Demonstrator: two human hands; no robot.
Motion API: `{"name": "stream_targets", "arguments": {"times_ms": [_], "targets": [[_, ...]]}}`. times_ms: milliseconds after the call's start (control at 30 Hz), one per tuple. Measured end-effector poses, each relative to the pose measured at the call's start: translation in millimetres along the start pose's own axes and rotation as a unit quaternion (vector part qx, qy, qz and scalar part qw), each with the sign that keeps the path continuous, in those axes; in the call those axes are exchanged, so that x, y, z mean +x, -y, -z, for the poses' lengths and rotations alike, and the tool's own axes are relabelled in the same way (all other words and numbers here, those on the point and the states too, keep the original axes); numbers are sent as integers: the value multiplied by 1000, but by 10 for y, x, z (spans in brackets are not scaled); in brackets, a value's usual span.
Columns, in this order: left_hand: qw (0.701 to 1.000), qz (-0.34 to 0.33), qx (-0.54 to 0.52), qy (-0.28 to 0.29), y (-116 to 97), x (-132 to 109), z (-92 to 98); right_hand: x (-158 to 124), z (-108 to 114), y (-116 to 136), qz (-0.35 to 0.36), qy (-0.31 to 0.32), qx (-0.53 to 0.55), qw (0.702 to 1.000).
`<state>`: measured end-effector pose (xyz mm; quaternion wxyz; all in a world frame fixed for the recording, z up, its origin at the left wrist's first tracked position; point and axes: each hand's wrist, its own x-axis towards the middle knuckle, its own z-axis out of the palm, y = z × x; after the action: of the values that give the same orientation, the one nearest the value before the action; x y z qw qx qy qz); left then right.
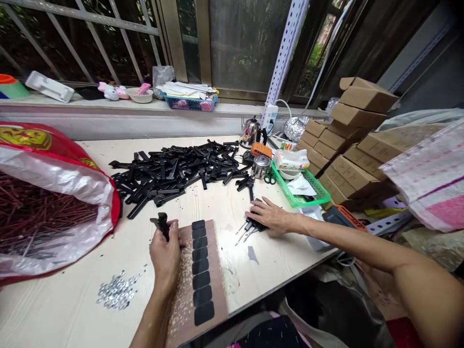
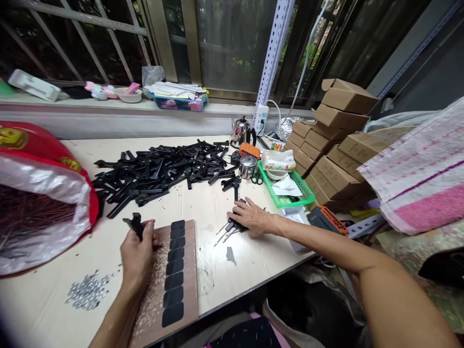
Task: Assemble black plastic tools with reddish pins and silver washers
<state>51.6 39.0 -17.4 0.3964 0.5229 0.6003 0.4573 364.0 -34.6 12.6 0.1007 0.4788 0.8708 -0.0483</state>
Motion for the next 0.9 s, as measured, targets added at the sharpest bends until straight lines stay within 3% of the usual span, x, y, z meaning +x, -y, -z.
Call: {"name": "stream_targets", "arguments": {"times_ms": [267, 567, 900], "targets": [[999, -23, 28, 2, 35, 28, -14, 181, 58, 107, 67, -45, -19, 997], [997, -46, 67, -5, 68, 19, -32, 407, 107, 225, 135, -21, -99, 986], [997, -38, 70, 1, -3, -10, -9, 456, -31, 118, 131, -34, -106, 985]]}}
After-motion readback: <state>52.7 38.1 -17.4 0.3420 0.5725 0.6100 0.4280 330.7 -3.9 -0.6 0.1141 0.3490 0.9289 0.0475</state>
